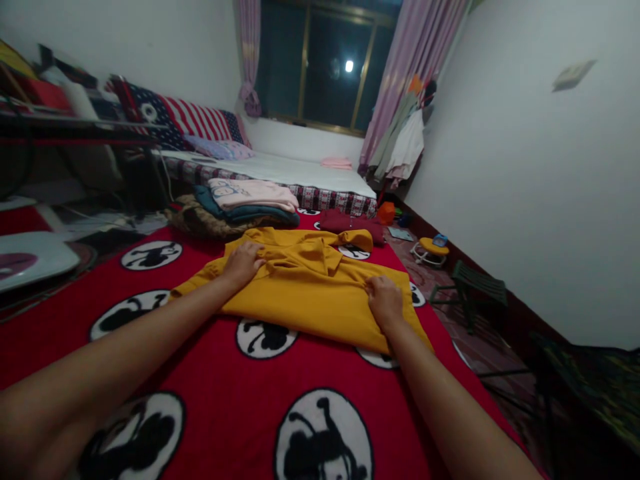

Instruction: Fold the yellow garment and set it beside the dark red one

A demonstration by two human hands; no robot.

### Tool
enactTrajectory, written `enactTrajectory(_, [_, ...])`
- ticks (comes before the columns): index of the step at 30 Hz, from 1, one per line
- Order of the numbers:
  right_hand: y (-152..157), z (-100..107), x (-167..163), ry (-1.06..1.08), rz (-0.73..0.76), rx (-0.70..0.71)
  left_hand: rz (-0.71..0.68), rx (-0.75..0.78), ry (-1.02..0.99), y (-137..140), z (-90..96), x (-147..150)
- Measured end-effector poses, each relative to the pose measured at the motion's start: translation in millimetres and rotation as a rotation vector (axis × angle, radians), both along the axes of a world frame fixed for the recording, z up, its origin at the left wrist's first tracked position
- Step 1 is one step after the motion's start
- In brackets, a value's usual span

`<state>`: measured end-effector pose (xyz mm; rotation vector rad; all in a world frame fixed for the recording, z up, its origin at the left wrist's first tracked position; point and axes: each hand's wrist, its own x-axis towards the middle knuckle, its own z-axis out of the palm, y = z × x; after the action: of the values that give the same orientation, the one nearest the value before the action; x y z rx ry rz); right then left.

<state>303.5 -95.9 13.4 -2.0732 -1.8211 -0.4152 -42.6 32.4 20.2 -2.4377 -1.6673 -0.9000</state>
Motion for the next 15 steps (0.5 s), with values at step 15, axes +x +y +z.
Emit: enactTrajectory(15, [-24.2,-17.6,32.1,-0.129,-0.124,-0.072,-0.238,-0.206,0.291,-35.4,-19.9,-19.0])
